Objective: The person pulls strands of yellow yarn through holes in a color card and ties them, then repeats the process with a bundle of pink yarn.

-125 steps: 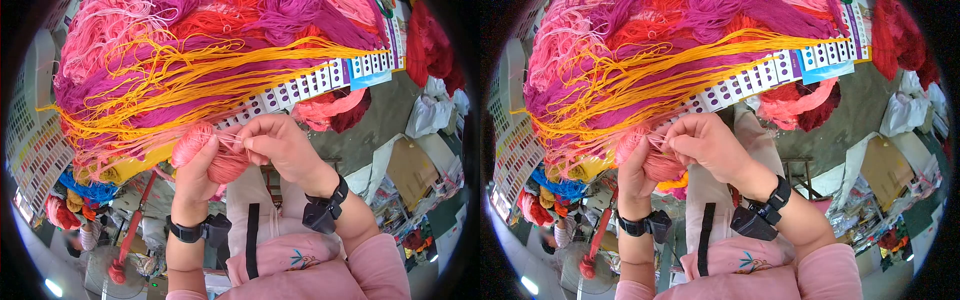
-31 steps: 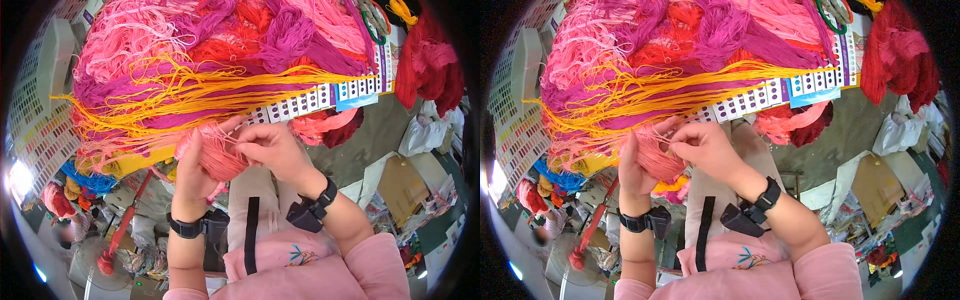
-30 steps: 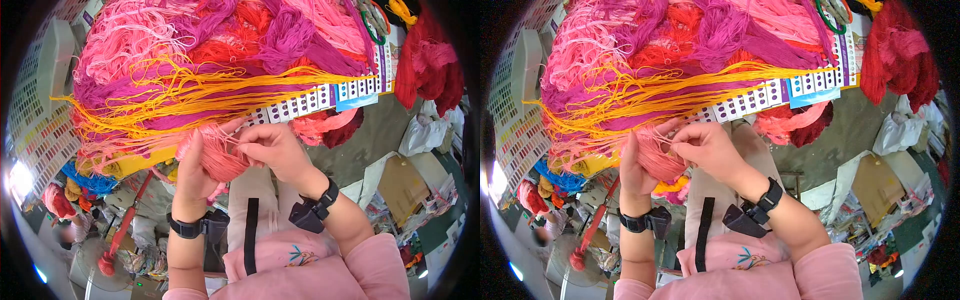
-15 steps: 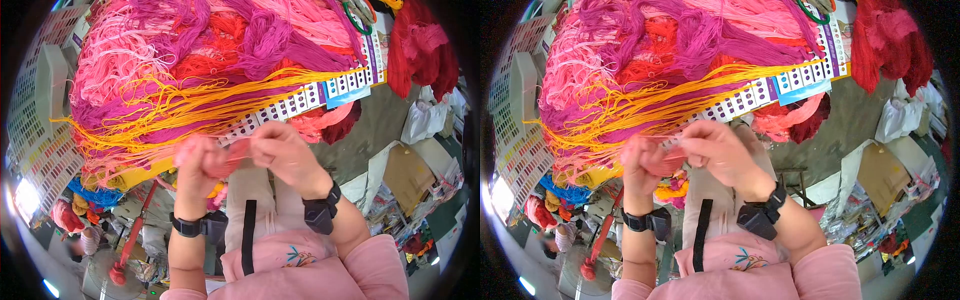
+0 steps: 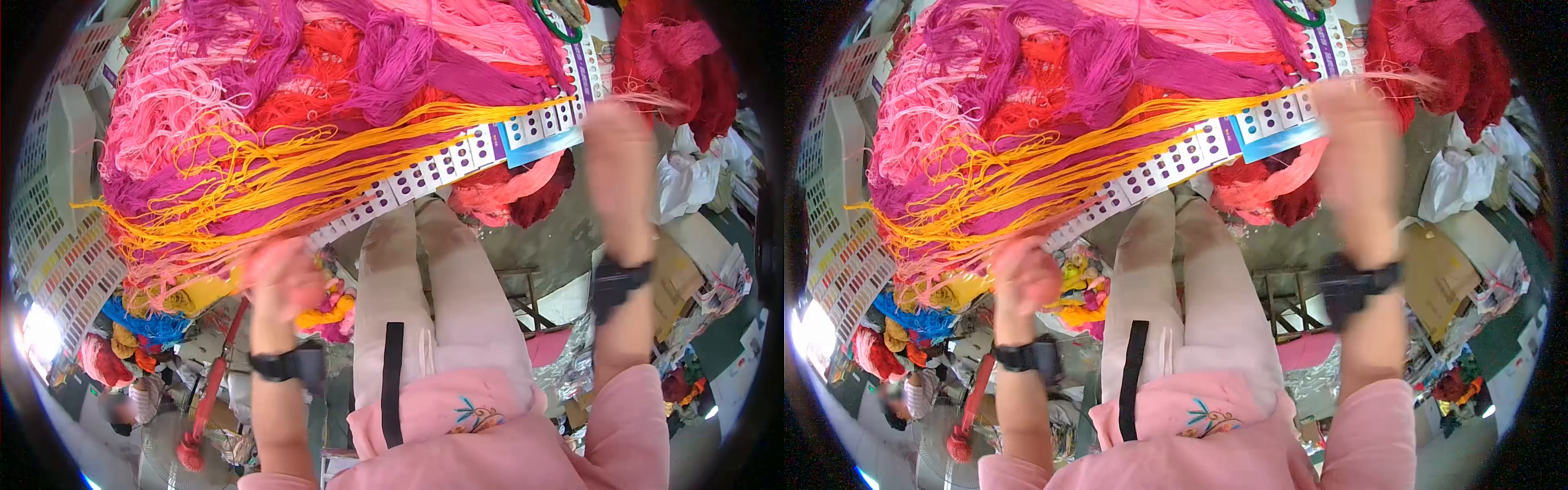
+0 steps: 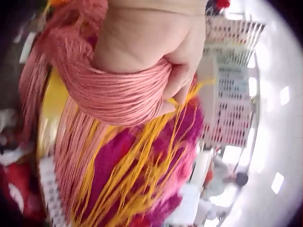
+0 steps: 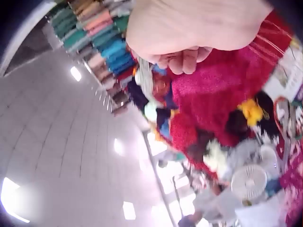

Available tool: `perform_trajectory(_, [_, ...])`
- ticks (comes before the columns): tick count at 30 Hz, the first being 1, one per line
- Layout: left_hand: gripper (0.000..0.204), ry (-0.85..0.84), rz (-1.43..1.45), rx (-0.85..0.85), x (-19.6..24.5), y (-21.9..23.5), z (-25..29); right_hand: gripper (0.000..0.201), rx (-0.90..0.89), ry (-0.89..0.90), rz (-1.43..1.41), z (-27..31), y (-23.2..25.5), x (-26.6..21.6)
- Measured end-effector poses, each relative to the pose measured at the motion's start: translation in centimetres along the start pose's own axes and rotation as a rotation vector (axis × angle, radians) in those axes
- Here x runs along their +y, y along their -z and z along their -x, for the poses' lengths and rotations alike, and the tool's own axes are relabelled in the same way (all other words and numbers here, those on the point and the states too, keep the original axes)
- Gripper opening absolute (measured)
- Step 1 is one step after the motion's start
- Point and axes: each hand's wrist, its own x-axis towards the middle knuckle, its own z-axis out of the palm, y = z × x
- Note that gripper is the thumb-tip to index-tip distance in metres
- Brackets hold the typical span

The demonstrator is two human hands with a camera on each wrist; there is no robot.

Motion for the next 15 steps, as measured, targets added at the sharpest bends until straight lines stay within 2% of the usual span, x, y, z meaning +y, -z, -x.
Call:
perform_trajectory(1, [0.02,-0.058,-0.387,0.304,-2.4,-2.6,-2.2,0.015,-0.115,-0.198,0.045,1.6,-4.3,-1.4])
perform_trajectory(2, [0.02,-0.022,-0.506,0.284,-3.9,-3.9,-4.2,0.011,-0.268,-0.229,-0.291,2.7,-7.8,-0.4])
perform_trajectory(3, [0.019,-0.011,-0.517,0.38,-5.6,-4.8,-6.2,0.01,-0.322,-0.091,-0.199,3.4,-10.5,1.5])
perform_trajectory(4, [0.018,0.004,-0.53,0.482,-6.8,-5.2,-7.6,0.009,-0.297,0.012,-0.126,4.4,-12.8,2.3])
perform_trajectory(5, [0.018,0.007,-0.526,0.493,-7.1,-5.3,-8.6,0.008,-0.27,0.114,-0.055,5.2,-14.2,2.9])
perform_trajectory(6, [0.016,0.036,-0.696,0.523,-7.2,-5.5,-9.4,0.008,-0.273,0.105,-0.059,5.7,-14.9,3.5])
perform_trajectory(8, [0.014,0.086,-0.932,0.571,-7.5,-4.2,-10.3,0.013,-0.271,0.453,0.234,6.1,-15.4,4.4])
perform_trajectory(9, [0.014,0.091,-0.93,0.57,-7.4,-3.7,-10.1,0.013,-0.273,0.449,0.237,6.1,-15.2,4.5])
perform_trajectory(11, [0.014,-0.104,-0.965,0.529,-7.6,-3.2,-9.2,0.018,-0.255,0.49,0.21,6.4,-15.0,4.5])
perform_trajectory(13, [0.013,-0.07,-1.025,0.559,-7.2,-4.0,-8.9,0.02,-0.274,0.52,0.2,7.0,-15.4,4.2])
perform_trajectory(15, [0.013,-0.086,-0.75,0.389,-7.0,-3.5,-9.4,0.022,-0.286,0.558,0.189,7.1,-15.6,4.3])
